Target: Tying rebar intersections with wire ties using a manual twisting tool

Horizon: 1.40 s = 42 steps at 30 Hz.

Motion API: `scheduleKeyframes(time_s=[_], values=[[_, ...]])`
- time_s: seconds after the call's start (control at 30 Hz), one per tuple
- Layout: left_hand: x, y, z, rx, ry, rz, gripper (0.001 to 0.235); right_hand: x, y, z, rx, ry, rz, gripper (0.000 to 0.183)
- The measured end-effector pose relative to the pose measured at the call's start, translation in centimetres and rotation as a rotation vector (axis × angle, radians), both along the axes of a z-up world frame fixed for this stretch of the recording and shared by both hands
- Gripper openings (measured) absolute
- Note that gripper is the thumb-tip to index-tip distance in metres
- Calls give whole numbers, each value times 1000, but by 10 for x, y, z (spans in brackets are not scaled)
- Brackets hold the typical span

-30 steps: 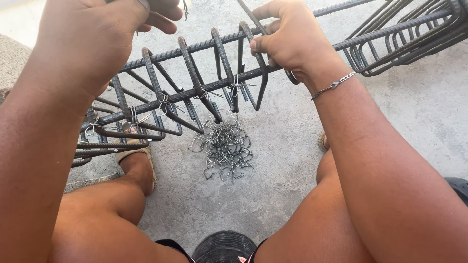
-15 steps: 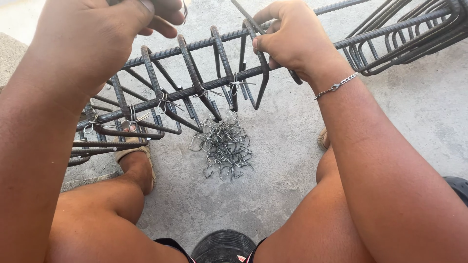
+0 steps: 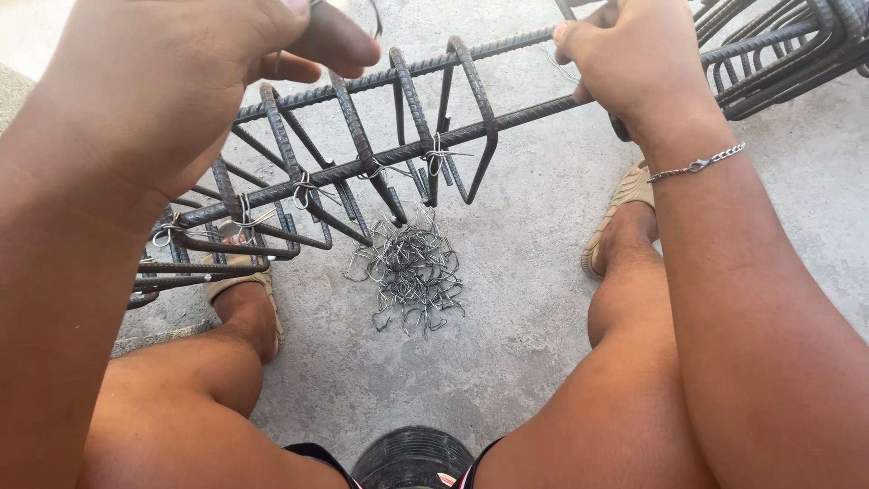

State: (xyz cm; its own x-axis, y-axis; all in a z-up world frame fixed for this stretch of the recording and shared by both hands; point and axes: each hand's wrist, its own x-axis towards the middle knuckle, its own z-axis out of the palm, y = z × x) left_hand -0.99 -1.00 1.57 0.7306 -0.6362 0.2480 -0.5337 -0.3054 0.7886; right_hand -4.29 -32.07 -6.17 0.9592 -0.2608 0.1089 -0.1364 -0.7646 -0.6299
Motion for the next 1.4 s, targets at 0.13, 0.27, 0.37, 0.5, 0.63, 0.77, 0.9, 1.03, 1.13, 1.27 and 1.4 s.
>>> scheduleKeyframes(time_s=[0.13,0.27,0.37,0.5,0.63,0.77,0.9,1.03,1.13,1.27,1.4], values=[[-2,2,7,-39,204,8,26,5,-9,-12,-224,-166,69,30],[-1,3,6,-123,427,17,27,13,-19,-37,-499,-181,56,22],[2,7,-2,-291,607,-167,32,9,-17,-41,-629,-195,33,26],[-7,10,-5,-404,784,-288,36,6,-5,-38,-836,-109,-35,27],[-22,13,3,-413,745,-324,45,4,3,-43,-964,-27,-40,36],[-26,18,6,-388,698,-337,40,6,4,-45,-972,58,-65,38],[-26,21,4,-376,672,-355,42,5,4,-46,-902,26,-46,43],[-24,20,0,-370,712,-322,31,-1,10,-29,-876,-281,94,24],[-24,21,-1,-413,720,-315,31,-25,41,12,-400,-390,324,18],[-26,16,-1,-337,665,-218,27,-58,70,45,88,-200,409,18],[-30,13,-8,-359,587,-207,23,-83,83,55,632,-96,477,32]])
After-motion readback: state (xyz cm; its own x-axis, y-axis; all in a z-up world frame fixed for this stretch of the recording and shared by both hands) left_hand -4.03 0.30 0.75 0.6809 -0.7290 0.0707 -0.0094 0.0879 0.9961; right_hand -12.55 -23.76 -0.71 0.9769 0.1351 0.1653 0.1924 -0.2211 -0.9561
